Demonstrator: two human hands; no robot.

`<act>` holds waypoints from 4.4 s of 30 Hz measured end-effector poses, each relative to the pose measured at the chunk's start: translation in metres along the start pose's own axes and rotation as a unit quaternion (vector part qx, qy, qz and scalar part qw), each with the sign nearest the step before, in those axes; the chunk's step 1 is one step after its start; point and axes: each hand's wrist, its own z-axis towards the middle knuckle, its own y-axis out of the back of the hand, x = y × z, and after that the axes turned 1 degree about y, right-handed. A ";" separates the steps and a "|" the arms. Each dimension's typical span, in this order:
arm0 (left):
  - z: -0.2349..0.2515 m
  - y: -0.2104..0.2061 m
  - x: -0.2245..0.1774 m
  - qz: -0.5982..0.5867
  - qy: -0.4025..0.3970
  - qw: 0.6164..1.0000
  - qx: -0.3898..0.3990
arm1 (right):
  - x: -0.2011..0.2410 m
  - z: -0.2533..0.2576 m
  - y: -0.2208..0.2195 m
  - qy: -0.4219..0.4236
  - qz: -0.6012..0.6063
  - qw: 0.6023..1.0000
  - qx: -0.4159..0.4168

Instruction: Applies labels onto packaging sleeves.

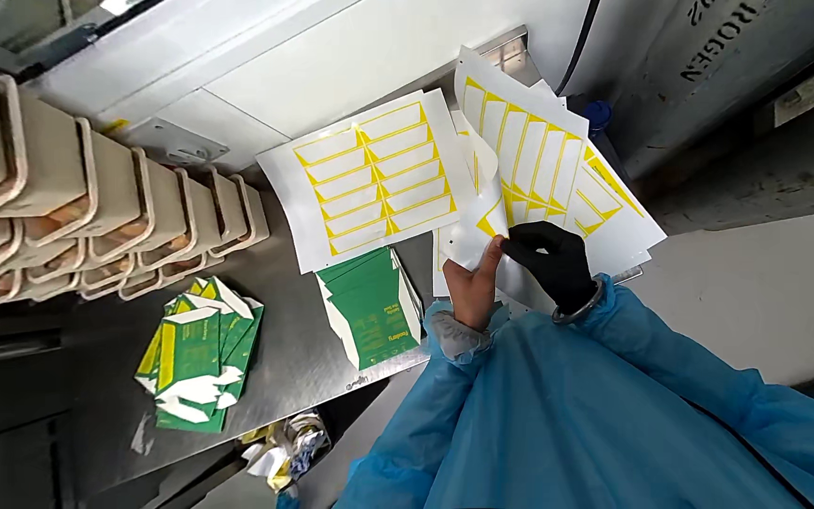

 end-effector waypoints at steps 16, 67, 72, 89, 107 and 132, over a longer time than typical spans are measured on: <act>0.000 -0.002 0.003 0.001 -0.008 1.000 -0.020 | -0.003 -0.001 0.000 0.039 -0.006 0.999 -0.025; -0.005 0.149 0.030 0.183 -0.159 0.970 0.012 | 0.042 -0.016 -0.100 0.443 -0.551 0.697 0.120; -0.007 0.167 0.024 0.072 -0.105 0.992 0.026 | 0.044 -0.021 -0.118 0.464 -0.502 0.720 0.120; -0.024 0.221 0.038 -0.136 -0.005 0.987 -0.087 | 0.068 -0.033 -0.159 0.051 -0.171 0.982 0.060; -0.018 0.310 0.060 0.005 0.140 0.947 -0.290 | -0.026 -0.065 -0.233 -0.063 -0.319 0.938 0.116; 0.033 0.319 0.142 0.274 0.052 0.896 -0.346 | -0.094 -0.045 -0.297 -0.204 -0.355 0.910 0.066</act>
